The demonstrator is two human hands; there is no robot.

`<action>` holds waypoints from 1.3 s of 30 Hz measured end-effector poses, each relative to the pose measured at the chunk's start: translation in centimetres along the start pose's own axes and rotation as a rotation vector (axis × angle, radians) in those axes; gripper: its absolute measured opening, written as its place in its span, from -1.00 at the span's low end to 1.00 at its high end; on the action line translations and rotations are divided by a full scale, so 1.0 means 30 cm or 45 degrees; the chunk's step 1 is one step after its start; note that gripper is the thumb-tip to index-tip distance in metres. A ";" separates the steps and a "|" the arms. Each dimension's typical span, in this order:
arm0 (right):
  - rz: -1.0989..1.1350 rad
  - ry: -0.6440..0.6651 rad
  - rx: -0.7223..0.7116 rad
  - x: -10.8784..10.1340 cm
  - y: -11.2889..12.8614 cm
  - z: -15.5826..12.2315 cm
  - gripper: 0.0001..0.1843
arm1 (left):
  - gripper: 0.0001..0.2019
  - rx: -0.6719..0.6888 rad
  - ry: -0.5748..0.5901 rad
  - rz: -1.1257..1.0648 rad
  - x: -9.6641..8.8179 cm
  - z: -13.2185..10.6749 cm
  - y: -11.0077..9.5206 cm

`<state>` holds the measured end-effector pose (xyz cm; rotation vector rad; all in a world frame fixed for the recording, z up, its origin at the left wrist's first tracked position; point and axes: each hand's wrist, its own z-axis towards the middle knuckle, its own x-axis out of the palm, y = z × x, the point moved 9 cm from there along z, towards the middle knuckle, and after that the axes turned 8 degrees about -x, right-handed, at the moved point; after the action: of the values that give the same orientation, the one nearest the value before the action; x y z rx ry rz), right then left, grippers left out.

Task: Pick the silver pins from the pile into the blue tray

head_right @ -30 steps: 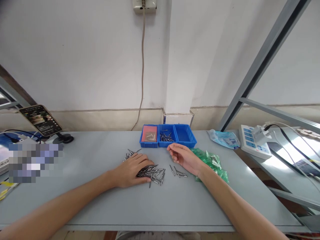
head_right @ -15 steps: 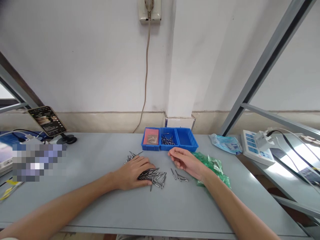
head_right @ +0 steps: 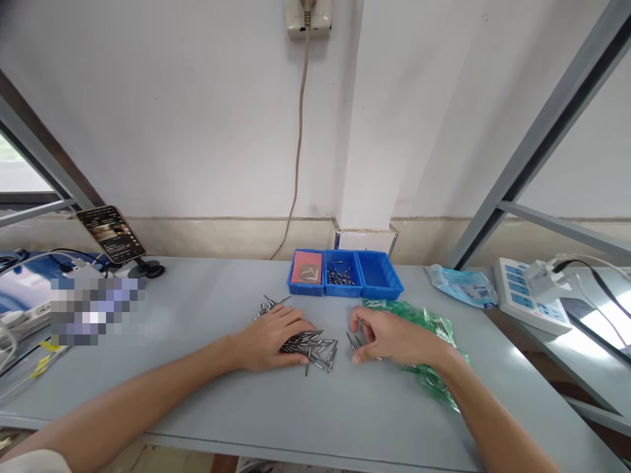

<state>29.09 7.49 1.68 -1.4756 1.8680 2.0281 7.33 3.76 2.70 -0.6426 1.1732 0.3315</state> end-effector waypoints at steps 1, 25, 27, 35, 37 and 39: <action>-0.042 0.041 0.002 0.011 0.004 -0.006 -0.49 | -0.46 -0.001 -0.005 -0.001 0.001 0.000 0.002; -0.540 -0.372 -0.204 0.066 0.098 0.082 -0.83 | -0.46 0.015 -0.030 0.038 0.009 0.003 0.006; -0.548 -0.363 -0.207 0.068 0.098 0.083 -0.82 | -0.46 0.017 -0.037 0.037 0.008 0.003 0.005; -0.517 -0.407 -0.263 0.071 0.105 0.077 -0.81 | -0.46 0.006 -0.038 0.022 0.006 0.003 0.009; -0.493 -0.447 -0.247 0.063 0.096 0.076 -0.81 | -0.45 0.005 -0.032 0.013 0.005 0.003 0.009; -0.455 -0.499 -0.230 0.047 0.090 0.075 -0.80 | -0.45 0.002 -0.027 0.006 0.003 0.003 0.009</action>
<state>25.39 7.70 2.50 -1.2165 1.2099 2.1482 7.30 4.02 2.56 -0.6334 1.1551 0.3406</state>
